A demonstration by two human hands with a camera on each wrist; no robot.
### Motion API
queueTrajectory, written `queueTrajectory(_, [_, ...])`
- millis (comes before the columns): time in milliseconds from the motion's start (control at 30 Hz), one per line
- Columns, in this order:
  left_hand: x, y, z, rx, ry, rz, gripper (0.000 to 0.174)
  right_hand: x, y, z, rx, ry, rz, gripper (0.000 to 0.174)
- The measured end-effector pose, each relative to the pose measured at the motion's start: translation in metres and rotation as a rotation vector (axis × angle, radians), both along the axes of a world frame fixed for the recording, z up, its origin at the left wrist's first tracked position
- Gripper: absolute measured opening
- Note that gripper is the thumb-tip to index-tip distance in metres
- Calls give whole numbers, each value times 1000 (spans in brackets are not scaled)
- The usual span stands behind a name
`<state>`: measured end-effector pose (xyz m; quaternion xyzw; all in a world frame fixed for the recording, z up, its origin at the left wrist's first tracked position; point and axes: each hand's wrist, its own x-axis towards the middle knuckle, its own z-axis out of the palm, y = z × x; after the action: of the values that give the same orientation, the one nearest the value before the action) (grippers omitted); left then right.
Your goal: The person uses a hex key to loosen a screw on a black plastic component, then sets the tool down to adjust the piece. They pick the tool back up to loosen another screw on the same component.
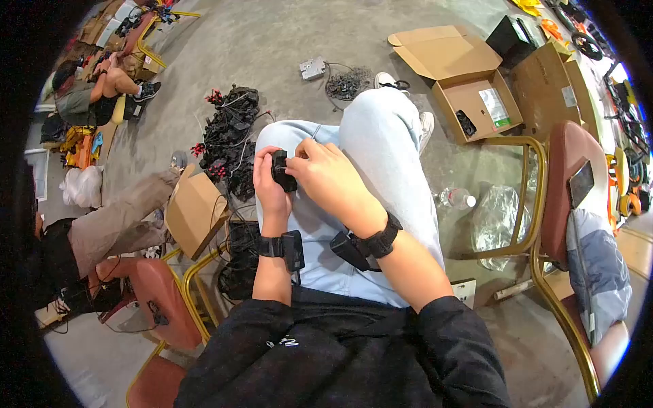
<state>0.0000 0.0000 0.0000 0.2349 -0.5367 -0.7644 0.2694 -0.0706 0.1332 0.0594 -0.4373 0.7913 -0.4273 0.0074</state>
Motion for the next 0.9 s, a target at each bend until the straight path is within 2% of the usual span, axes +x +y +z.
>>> queueTrajectory(200, [-3, 14, 5, 152, 61, -33, 18, -1, 6, -1, 13, 135, -7, 10])
queueTrajectory(267, [-3, 11, 0, -97, -49, 24, 18, 1, 4, 0, 37, 40, -26, 11])
queueTrajectory(300, [-3, 10, 2, -102, -47, 28, 18, 1, 2, -2, 31, 41, -22, 11])
queueTrajectory(367, [-3, 9, 4, -97, -12, 1, 18, 1, 1, -7, 22, -282, -36, 15])
queueTrajectory(467, [0, 1, -2, -70, -33, 11, 18, 3, -3, -2, -35, -399, -19, 16])
queueTrajectory(500, [-1, 2, 1, -69, -33, 12, 18, 3, -3, -1, -34, -399, -18, 16])
queueTrajectory(567, [0, 3, 7, 140, 78, -18, 18, 5, -3, 0, 11, -296, -20, 17])
queueTrajectory(700, [-2, 5, 9, 116, 37, 23, 18, 6, -3, 3, 51, -242, -31, 15])
queueTrajectory(833, [-1, 4, 11, 88, 31, 10, 19, 4, -4, 0, -30, -223, 1, 13])
queueTrajectory(900, [0, 3, 10, 74, 19, 0, 19, 2, -5, -3, -82, -120, 50, 13])
